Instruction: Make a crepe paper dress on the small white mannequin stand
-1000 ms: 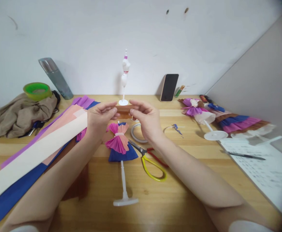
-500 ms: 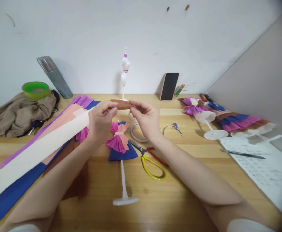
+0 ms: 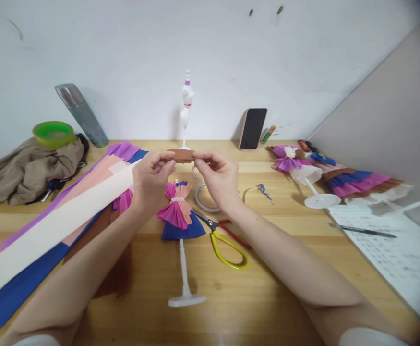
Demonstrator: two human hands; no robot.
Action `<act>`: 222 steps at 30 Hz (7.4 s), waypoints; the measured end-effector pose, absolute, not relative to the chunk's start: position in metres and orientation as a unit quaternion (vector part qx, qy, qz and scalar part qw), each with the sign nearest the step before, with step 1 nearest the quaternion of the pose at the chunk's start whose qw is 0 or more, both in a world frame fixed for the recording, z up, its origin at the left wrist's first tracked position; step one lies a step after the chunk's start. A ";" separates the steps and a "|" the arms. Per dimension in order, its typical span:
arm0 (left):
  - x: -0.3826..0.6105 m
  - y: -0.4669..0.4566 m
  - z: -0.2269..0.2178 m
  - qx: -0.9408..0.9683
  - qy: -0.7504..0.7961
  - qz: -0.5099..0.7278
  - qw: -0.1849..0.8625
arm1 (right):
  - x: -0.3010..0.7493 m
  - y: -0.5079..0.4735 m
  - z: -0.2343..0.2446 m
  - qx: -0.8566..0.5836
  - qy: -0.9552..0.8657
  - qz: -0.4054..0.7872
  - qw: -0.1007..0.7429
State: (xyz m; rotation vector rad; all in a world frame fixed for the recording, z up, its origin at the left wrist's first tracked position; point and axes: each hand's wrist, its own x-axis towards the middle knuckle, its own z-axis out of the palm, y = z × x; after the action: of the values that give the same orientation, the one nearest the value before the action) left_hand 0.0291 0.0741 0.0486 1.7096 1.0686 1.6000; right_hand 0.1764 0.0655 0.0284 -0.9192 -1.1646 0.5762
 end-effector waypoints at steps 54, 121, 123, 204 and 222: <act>0.033 0.071 0.059 0.521 0.394 0.563 0.506 | 0.174 0.060 0.040 -0.385 -0.479 0.425 0.665; 0.039 0.072 0.048 0.544 0.386 0.636 0.388 | 0.171 0.063 0.025 -0.406 -0.518 0.264 0.705; 0.039 0.072 0.048 0.543 0.385 0.639 0.387 | 0.171 0.064 0.024 -0.408 -0.513 0.271 0.705; 0.039 0.071 0.051 0.516 0.410 0.611 0.438 | 0.172 0.064 0.032 -0.414 -0.454 0.361 0.702; 0.037 0.073 0.046 0.542 0.409 0.616 0.399 | 0.171 0.063 0.032 -0.412 -0.448 0.370 0.702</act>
State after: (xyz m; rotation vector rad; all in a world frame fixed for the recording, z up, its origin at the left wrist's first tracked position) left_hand 0.0371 0.0732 0.0459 1.3726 1.0364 1.5595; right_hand 0.1709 0.0631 0.0315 -0.9175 -0.9967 0.8235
